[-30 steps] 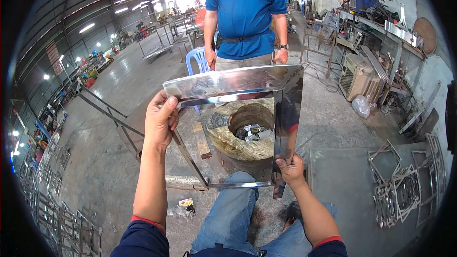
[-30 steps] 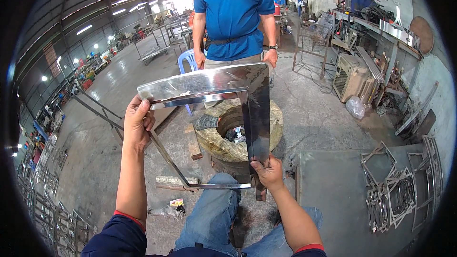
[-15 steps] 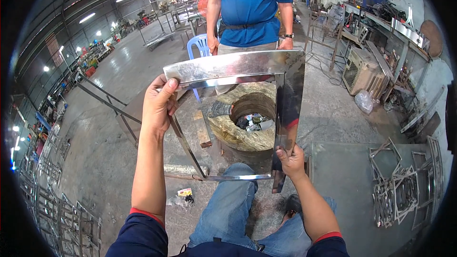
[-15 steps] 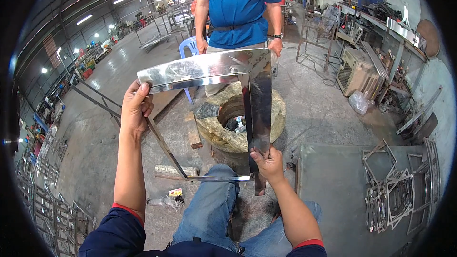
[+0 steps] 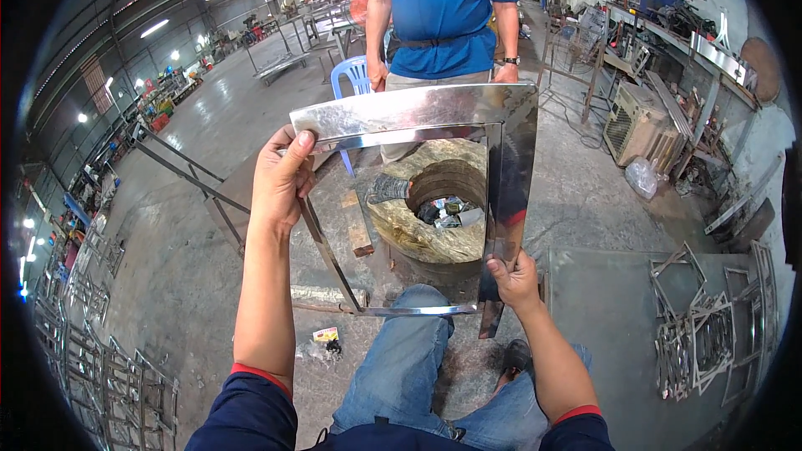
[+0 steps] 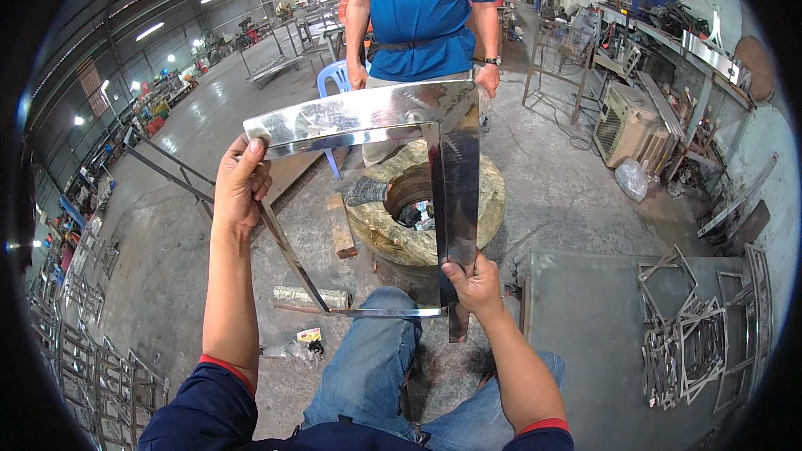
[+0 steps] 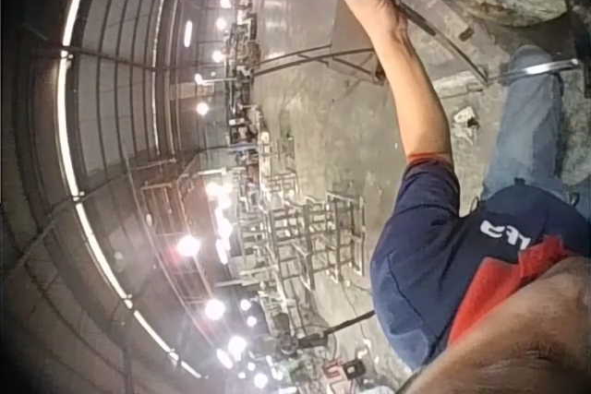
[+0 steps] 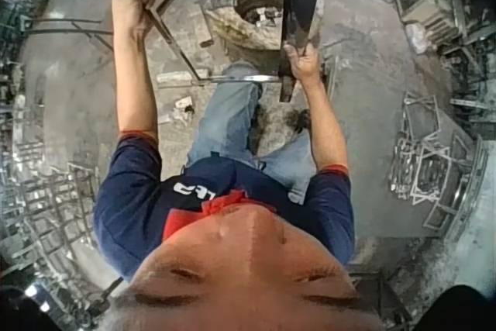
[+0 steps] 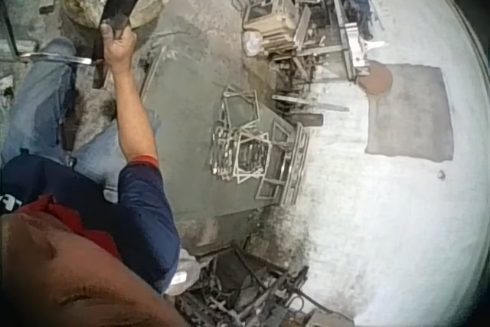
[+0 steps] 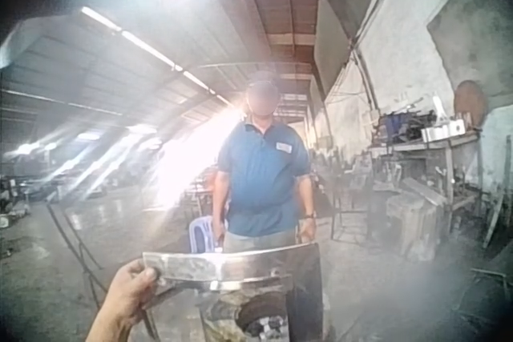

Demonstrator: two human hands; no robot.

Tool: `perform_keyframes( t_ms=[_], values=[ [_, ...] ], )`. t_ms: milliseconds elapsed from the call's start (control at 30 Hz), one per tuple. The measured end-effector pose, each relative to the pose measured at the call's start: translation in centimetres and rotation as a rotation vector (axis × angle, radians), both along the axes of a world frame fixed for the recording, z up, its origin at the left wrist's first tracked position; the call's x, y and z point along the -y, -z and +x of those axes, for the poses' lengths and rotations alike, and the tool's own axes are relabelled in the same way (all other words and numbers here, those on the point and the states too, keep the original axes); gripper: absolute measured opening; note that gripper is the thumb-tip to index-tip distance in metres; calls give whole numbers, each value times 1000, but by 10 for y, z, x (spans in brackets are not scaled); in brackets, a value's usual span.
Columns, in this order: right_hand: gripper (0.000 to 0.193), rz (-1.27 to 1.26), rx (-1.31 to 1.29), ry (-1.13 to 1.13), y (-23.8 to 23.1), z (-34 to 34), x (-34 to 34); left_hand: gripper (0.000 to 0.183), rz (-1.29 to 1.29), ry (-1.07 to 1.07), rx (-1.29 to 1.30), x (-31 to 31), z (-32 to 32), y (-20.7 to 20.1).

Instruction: The person checks the squareness of a metal frame with a square tool, then adjusts it with a hammer.

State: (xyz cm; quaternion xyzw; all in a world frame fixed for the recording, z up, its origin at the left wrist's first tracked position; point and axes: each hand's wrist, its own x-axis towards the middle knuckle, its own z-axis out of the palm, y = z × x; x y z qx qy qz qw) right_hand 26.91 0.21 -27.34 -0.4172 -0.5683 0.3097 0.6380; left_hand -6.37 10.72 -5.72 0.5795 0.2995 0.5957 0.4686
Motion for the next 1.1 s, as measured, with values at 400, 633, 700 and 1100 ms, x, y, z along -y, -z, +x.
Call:
perform_keyframes(
  t_ms=[400, 633, 700, 1100],
  values=[
    [36, -11, 27, 7, 7, 3, -1, 33, -6, 1, 14, 3, -2, 0],
    [37, 19, 11, 37, 6, -1, 1, 31, 22, 44, 55, 5, 1, 0],
    [36, 4, 9, 42, 6, -1, 2, 32, 26, 70, 67, 5, -1, -1],
    [34, -155, -279, -257, -19, -31, 49, 41, 14, -497, 107, 82, 25, 6]
  ],
)
